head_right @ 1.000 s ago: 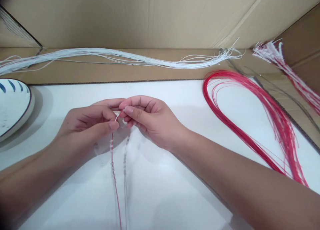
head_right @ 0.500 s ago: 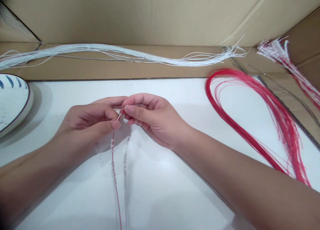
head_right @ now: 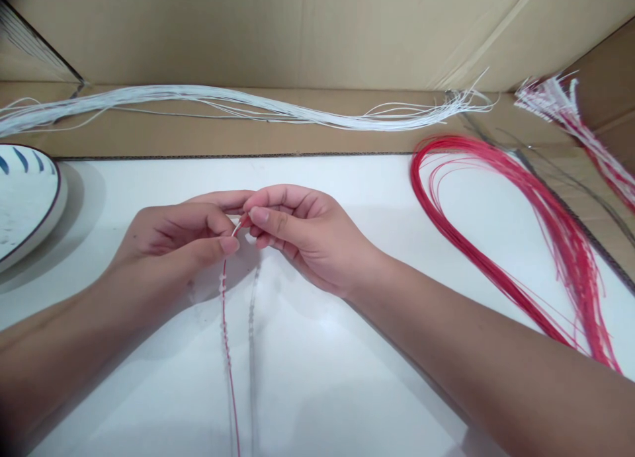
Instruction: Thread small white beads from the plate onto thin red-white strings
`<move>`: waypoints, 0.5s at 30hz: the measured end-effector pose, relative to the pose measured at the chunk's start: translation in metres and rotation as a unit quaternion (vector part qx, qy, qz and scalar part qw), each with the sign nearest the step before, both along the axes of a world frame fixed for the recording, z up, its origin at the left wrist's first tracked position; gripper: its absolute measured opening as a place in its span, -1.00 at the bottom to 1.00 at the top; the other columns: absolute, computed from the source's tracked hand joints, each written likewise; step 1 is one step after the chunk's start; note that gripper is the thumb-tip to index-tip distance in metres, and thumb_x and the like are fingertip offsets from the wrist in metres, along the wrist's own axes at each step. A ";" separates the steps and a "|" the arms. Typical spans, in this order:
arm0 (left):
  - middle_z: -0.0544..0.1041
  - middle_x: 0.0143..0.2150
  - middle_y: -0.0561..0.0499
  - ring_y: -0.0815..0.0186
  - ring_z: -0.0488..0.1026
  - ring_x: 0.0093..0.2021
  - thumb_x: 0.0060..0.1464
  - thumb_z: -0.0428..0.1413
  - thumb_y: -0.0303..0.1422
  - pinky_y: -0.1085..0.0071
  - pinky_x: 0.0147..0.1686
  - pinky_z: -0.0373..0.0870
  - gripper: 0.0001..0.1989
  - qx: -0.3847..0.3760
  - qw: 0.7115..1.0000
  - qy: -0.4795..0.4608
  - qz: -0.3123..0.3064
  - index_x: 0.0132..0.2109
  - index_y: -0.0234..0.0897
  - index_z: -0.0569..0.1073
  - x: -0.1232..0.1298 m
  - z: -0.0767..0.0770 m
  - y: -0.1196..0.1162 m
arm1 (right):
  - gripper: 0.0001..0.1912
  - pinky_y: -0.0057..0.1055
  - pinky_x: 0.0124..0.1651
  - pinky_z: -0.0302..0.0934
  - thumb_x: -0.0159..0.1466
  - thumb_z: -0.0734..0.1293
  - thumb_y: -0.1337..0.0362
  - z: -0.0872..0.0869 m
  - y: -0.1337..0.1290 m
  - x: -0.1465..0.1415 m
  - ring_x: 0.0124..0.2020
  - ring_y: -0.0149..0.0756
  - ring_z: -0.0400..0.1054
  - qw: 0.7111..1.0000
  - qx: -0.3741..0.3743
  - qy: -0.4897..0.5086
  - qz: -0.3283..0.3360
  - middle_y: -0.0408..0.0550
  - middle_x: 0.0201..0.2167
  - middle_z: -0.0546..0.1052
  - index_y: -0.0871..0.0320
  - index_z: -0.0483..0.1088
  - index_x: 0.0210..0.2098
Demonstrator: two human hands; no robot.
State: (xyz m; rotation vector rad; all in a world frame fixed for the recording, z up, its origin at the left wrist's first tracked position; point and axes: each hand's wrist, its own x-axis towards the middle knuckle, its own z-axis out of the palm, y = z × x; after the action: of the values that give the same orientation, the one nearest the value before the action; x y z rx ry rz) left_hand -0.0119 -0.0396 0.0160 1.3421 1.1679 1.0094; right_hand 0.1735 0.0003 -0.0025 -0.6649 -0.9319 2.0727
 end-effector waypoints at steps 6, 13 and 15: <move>0.61 0.15 0.04 0.14 0.56 0.12 0.06 0.22 -0.46 0.36 -0.11 0.52 -0.82 0.002 1.000 0.011 -0.003 -0.49 -0.24 0.51 0.000 0.001 0.000 | -0.93 -0.66 -0.28 0.40 0.24 0.54 0.37 -0.001 0.000 0.000 -0.40 -0.55 0.48 1.000 0.004 0.003 -0.001 -0.12 -0.40 0.62 0.23 0.59 -0.32; 0.62 0.13 0.03 0.19 0.59 0.05 0.06 0.22 -0.45 0.38 -0.14 0.53 -0.80 0.000 1.000 0.007 0.006 -0.52 -0.24 0.50 0.002 0.002 0.000 | -0.97 -0.63 -0.28 0.40 0.24 0.52 0.39 -0.001 0.000 -0.001 -0.39 -0.54 0.47 1.000 0.021 -0.004 -0.007 -0.12 -0.40 0.62 0.20 0.60 -0.33; 0.62 0.14 0.02 0.21 0.60 0.02 0.07 0.21 -0.45 0.41 -0.20 0.54 -0.79 -0.003 1.000 0.004 0.009 -0.52 -0.26 0.48 0.002 0.003 0.000 | -0.96 -0.63 -0.27 0.40 0.24 0.50 0.44 0.000 -0.001 -0.002 -0.40 -0.54 0.47 1.000 0.027 0.001 -0.011 -0.12 -0.41 0.62 0.21 0.61 -0.34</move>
State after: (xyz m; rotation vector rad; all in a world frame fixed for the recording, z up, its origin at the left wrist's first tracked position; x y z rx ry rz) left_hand -0.0095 -0.0399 0.0185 1.3343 1.1901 1.0134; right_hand 0.1711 -0.0007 -0.0029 -0.6429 -0.9714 2.0216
